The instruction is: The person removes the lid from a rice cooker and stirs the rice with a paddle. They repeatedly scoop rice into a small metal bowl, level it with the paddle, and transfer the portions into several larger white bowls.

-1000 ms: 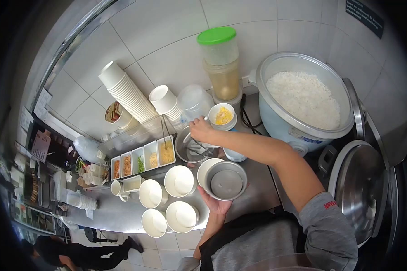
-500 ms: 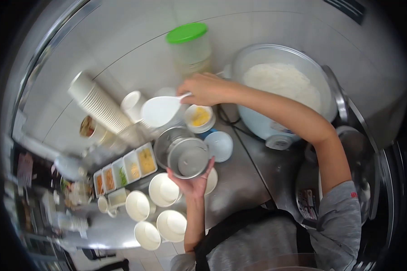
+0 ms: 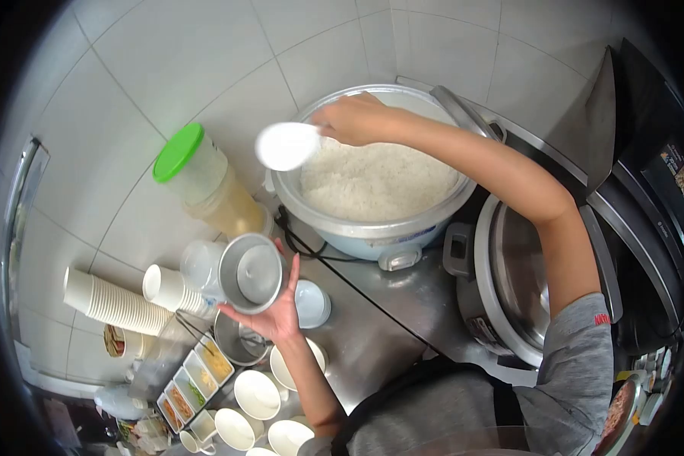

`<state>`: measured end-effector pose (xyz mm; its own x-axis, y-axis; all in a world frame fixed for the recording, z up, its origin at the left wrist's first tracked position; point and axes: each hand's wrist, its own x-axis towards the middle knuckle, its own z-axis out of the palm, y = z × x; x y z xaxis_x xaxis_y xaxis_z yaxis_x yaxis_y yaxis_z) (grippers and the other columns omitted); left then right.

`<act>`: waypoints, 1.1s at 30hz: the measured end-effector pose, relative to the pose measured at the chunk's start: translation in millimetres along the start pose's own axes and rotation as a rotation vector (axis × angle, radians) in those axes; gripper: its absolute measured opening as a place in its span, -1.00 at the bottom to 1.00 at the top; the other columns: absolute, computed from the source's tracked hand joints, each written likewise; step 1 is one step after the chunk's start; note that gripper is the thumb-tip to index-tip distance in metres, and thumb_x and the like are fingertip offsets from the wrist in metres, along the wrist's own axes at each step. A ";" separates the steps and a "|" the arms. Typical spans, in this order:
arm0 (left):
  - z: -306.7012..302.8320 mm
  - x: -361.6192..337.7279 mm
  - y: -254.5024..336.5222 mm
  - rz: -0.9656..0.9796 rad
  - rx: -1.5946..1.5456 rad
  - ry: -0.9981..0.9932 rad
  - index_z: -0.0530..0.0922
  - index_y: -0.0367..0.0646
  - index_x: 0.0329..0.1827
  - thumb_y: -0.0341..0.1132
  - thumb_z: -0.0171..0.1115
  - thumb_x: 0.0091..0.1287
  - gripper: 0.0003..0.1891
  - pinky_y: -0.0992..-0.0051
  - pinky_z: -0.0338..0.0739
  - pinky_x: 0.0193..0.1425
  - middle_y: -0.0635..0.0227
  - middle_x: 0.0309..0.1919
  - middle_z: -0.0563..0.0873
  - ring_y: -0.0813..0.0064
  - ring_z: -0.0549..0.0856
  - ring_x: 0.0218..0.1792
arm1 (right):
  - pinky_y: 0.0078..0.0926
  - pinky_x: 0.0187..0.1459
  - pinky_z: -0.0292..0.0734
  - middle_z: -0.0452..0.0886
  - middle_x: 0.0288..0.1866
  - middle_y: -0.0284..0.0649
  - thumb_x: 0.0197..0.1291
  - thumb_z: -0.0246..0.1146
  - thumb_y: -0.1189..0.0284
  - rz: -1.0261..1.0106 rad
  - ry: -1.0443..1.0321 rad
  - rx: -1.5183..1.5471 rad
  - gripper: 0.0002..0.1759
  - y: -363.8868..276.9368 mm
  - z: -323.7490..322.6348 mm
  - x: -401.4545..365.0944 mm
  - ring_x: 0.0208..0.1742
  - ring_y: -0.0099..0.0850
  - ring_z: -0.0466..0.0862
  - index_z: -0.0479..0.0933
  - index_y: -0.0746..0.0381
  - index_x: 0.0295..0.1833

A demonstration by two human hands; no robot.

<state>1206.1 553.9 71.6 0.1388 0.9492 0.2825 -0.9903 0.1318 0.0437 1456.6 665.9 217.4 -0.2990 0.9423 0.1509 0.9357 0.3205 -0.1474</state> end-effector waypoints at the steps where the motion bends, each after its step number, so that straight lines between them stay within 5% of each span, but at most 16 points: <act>1: -0.8 7.4 -1.8 -0.003 -0.028 0.006 0.10 0.13 0.39 0.22 0.23 0.03 -0.12 -0.31 -0.19 0.31 0.21 0.41 0.03 -0.11 -0.07 0.38 | -0.05 -0.05 0.33 0.62 -0.29 -0.18 0.20 0.09 0.38 0.067 -0.061 -0.106 -0.81 23.3 21.0 9.3 -0.16 -0.22 0.60 0.54 0.15 -0.13; 3: -5.3 12.4 -3.5 0.004 -0.086 0.041 0.11 0.13 0.39 0.22 0.22 0.04 -0.14 -0.31 -0.17 0.31 0.23 0.40 0.05 -0.12 -0.05 0.38 | -0.13 -0.09 0.26 0.64 -0.34 -0.14 0.04 0.14 0.43 0.151 -0.068 -0.204 -0.85 55.8 58.2 13.7 -0.27 -0.28 0.63 0.60 0.16 -0.30; 6: -7.8 16.0 -9.8 -0.052 0.011 0.006 0.16 0.12 0.36 0.25 0.20 0.04 -0.16 -0.27 -0.17 0.33 0.22 0.38 0.07 -0.12 -0.05 0.37 | -0.16 -0.02 0.13 0.64 -0.38 -0.18 -0.01 0.17 0.45 0.092 0.149 -0.459 -0.87 95.2 124.1 13.1 -0.28 -0.31 0.61 0.61 0.13 -0.34; 8: -13.0 19.5 -9.3 -0.052 0.108 0.023 0.18 0.15 0.35 0.26 0.19 0.04 -0.18 -0.27 -0.20 0.33 0.23 0.38 0.08 -0.15 -0.06 0.36 | -0.18 -0.02 0.13 0.64 -0.39 -0.19 -0.03 0.17 0.47 0.106 0.108 -0.399 -0.87 92.0 142.0 8.5 -0.27 -0.31 0.61 0.62 0.12 -0.35; 16: 0.5 28.8 -2.9 -0.001 -0.008 0.086 0.11 0.09 0.38 0.23 0.21 0.04 -0.13 -0.19 -0.16 0.36 0.12 0.39 0.03 -0.12 -0.09 0.39 | -0.18 0.03 0.10 0.64 -0.41 -0.21 -0.01 0.13 0.49 0.170 0.056 -0.254 -0.86 78.3 134.4 30.2 -0.26 -0.30 0.61 0.61 0.14 -0.38; 19: 15.4 19.6 -12.9 -0.100 -0.135 -0.026 0.08 0.11 0.40 0.25 0.22 0.03 -0.10 -0.19 -0.20 0.36 0.11 0.41 -0.02 -0.12 -0.16 0.40 | -0.16 0.09 0.04 0.64 -0.41 -0.21 0.01 0.13 0.47 -0.057 0.502 -0.474 -0.86 95.1 160.3 59.2 -0.24 -0.30 0.61 0.61 0.13 -0.37; 20: 15.8 22.7 -11.5 -0.063 -0.241 0.080 0.04 0.13 0.42 0.29 0.21 0.00 -0.06 -0.26 -0.28 0.34 0.13 0.42 -0.07 -0.11 -0.25 0.40 | -0.14 0.10 0.03 0.63 -0.42 -0.21 0.01 0.14 0.46 -0.030 0.413 -0.433 -0.87 95.5 170.9 66.2 -0.24 -0.31 0.61 0.61 0.13 -0.38; 24: 13.9 10.6 -10.3 -0.070 -0.012 -0.053 -0.02 0.16 0.44 0.33 0.21 -0.04 0.00 -0.36 -0.41 0.27 0.17 0.44 -0.16 -0.10 -0.34 0.40 | -0.10 0.10 0.07 0.61 -0.43 -0.22 0.06 0.16 0.42 0.020 0.022 -0.245 -0.89 81.7 165.7 85.2 -0.21 -0.30 0.57 0.61 0.13 -0.40; 28: -2.7 3.2 -5.7 -0.065 0.057 -0.056 -0.07 0.08 0.44 0.27 0.25 -0.04 0.04 -0.25 -0.39 0.33 0.00 0.42 -0.19 -0.05 -0.33 0.41 | -0.06 0.06 0.11 0.58 -0.48 -0.25 0.11 0.18 0.38 -0.029 -0.231 -0.111 -0.87 66.8 144.6 72.0 -0.19 -0.31 0.51 0.60 0.12 -0.43; 33: -11.4 -0.7 2.5 0.002 0.074 0.063 0.02 0.08 0.42 0.19 0.27 0.02 -0.06 -0.28 -0.33 0.33 0.09 0.42 -0.07 -0.04 -0.21 0.42 | -0.20 0.02 0.12 0.53 -0.43 -0.30 0.09 0.14 0.45 -0.532 0.175 -0.282 -0.89 57.9 142.0 9.2 -0.15 -0.36 0.45 0.58 0.12 -0.30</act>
<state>1203.4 556.8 60.6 0.1339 0.9659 0.2217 -0.9872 0.1105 0.1150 1481.4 706.9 71.5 -0.7248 0.6229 0.2944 0.6876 0.6810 0.2520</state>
